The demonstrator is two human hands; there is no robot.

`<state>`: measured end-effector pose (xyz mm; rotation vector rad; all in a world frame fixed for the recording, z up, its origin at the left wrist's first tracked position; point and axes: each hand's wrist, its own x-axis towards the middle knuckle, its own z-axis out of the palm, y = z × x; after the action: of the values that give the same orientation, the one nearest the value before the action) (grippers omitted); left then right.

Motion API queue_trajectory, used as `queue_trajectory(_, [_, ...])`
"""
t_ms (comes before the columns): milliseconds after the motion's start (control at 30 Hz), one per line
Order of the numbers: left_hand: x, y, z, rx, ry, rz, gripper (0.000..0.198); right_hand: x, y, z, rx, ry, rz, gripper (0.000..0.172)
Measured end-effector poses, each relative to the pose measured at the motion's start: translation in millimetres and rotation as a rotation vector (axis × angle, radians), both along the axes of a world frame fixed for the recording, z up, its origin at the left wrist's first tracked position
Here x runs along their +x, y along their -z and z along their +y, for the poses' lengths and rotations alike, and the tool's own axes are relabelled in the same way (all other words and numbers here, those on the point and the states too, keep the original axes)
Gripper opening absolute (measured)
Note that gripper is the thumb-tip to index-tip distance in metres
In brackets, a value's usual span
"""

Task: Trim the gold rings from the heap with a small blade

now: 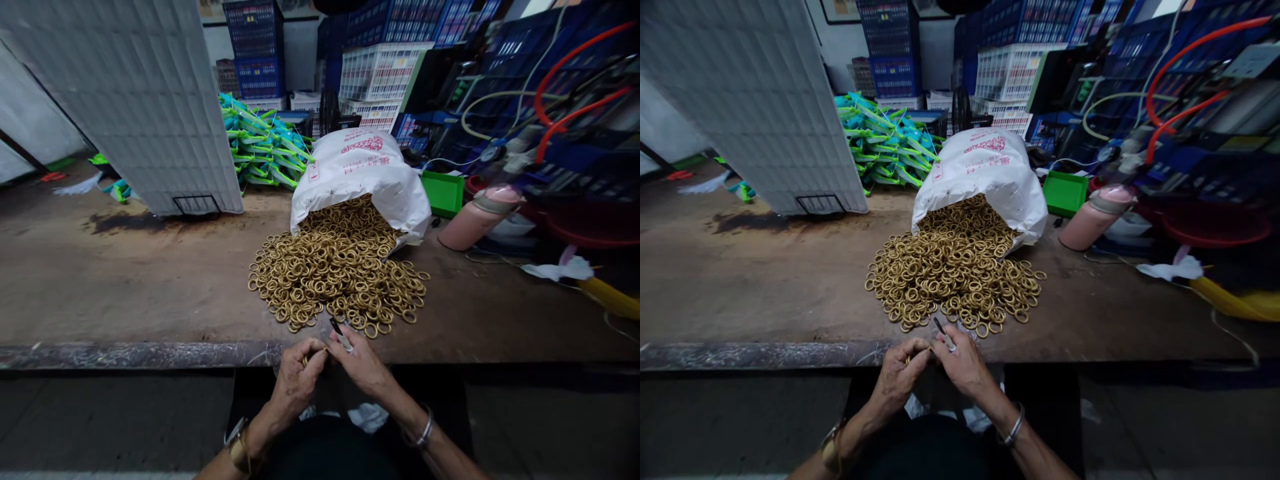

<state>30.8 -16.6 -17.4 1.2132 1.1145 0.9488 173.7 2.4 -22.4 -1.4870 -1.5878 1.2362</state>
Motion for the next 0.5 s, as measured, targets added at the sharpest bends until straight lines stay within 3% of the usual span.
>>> queue_trajectory(133, [0, 6.4, -1, -0.273, 0.083, -0.205, 0.029, -1, -1.1, 2, 0.006, -0.005, -0.005, 0.016])
queue_trajectory(300, [3, 5.3, -1, -0.354, 0.074, -0.390, 0.027, 2, -3.2, 3, -0.024, 0.003, 0.051, 0.019])
queue_trajectory(400, [7, 2.2, 0, -0.358, 0.013, -0.384, 0.026, 6, -0.2, 1, 0.102, 0.008, -0.136, 0.019])
queue_trajectory(500, [10, -0.3, 2, -0.329, -0.025, -0.326, 0.028, 8, 1.9, -3, 0.236, -0.098, -0.360, 0.014])
